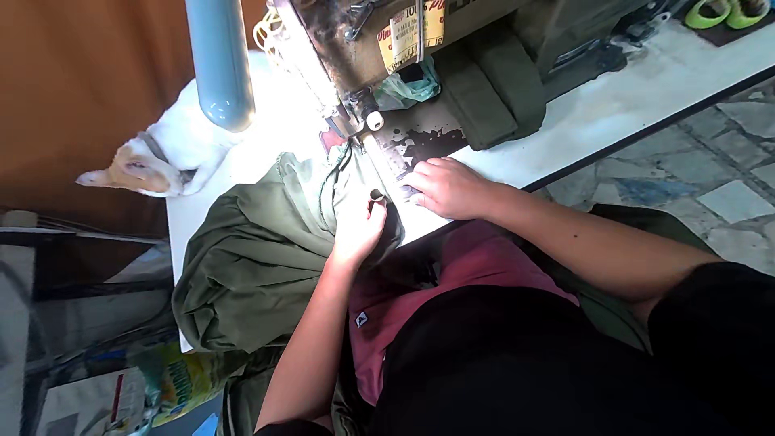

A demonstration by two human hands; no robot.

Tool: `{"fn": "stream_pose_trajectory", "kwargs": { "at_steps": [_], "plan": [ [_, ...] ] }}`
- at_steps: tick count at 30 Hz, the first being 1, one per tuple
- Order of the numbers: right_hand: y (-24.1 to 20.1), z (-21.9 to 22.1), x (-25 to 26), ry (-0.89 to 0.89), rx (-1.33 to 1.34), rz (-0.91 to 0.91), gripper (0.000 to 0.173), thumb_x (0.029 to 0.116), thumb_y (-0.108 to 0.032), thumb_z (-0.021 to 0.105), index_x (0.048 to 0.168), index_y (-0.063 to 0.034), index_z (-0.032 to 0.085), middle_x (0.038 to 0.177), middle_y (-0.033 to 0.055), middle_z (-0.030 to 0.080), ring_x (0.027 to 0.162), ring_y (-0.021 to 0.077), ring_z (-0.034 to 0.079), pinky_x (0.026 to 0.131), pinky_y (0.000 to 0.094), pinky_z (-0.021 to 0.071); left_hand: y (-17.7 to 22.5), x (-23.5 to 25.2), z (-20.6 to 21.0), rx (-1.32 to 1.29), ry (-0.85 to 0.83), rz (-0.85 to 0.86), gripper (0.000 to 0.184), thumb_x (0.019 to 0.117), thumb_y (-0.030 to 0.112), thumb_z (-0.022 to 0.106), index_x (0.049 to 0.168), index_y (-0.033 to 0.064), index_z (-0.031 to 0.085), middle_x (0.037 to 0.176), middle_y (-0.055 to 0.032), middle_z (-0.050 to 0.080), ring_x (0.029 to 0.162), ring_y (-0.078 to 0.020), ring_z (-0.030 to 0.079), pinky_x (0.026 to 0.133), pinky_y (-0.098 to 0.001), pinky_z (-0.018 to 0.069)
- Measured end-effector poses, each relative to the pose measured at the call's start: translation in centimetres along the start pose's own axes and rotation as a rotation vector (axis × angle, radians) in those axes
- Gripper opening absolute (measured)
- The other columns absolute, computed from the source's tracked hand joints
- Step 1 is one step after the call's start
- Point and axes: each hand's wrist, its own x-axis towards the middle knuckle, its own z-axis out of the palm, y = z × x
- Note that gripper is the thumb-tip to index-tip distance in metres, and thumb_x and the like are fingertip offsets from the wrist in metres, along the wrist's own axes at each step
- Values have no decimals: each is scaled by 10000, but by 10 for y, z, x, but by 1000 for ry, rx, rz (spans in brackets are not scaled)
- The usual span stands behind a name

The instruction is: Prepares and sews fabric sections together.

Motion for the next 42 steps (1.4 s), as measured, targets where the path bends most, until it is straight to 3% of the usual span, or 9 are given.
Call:
{"fn": "stream_pose_trajectory", "kwargs": {
  "at_steps": [6, 11, 18, 22, 28, 31, 35, 40, 42],
  "plan": [
    [-2, 16, 10, 150, -27, -118, 313, 975, -308, 578, 914, -23, 690, 794, 147, 651, 774, 343, 682, 646, 479, 532, -1, 6, 1, 34, 22, 55, 203, 1024, 115, 513, 1055, 1, 678, 971, -134, 684, 928, -196, 667, 844, -400, 548],
    [-11, 23, 19, 173, 30, -147, 277, 957, -253, 600, 945, -2, 717, 854, 156, 697, 873, 337, 708, 733, 491, 558, 0, 3, 1, 83, 11, 77, 218, 1037, 139, 499, 991, 15, 673, 927, -133, 672, 902, -232, 664, 822, -439, 536],
    [-21, 27, 19, 230, 2, -106, 232, 938, -186, 585, 991, -18, 735, 816, 144, 698, 799, 331, 708, 658, 485, 545, 3, 1, -2, 148, -26, 90, 198, 1036, 115, 497, 1031, 4, 661, 907, -146, 660, 849, -258, 659, 765, -454, 542],
    [-11, 28, 13, 217, -44, -50, 303, 990, -248, 551, 850, -26, 702, 775, 141, 689, 778, 321, 716, 650, 485, 551, 1, 0, 0, 110, 8, 77, 219, 1047, 122, 486, 1055, -7, 663, 979, -164, 679, 931, -267, 675, 840, -462, 546],
    [-22, 21, 5, 322, 269, -7, 406, 872, -330, 737, 1103, 3, 722, 956, 160, 738, 853, 304, 722, 719, 507, 561, 0, 4, 4, 32, 49, 69, 197, 997, 80, 543, 1003, -18, 715, 920, -147, 712, 913, -230, 693, 837, -429, 542],
    [-42, 24, 3, 315, 352, -76, 142, 833, -56, 690, 949, -12, 760, 840, 136, 732, 773, 275, 712, 671, 476, 550, 0, 1, 3, 91, -8, 108, 104, 940, 65, 645, 912, -1, 720, 821, -132, 685, 818, -252, 673, 768, -463, 528],
    [-50, 8, -21, 81, 380, -183, 67, 822, -48, 673, 865, -42, 724, 717, 50, 659, 643, 159, 638, 572, 360, 525, -1, -5, 2, 193, -105, 187, 155, 903, -4, 631, 970, -19, 770, 981, -181, 743, 958, -341, 709, 868, -543, 530],
    [-42, 22, -14, 303, 275, -59, 288, 838, -142, 756, 1090, -6, 727, 908, 142, 704, 775, 263, 692, 661, 430, 570, 7, -3, -1, 118, -122, 39, 196, 964, 37, 584, 983, 20, 778, 914, -154, 739, 923, -303, 703, 837, -525, 523],
    [-45, 29, -5, 314, 280, -26, 230, 843, -99, 748, 1054, -6, 738, 908, 155, 716, 820, 286, 703, 708, 449, 571, 11, 0, -3, 121, -165, -18, 162, 954, 44, 620, 981, 32, 779, 896, -143, 734, 916, -292, 695, 841, -524, 515]
  ]
}}
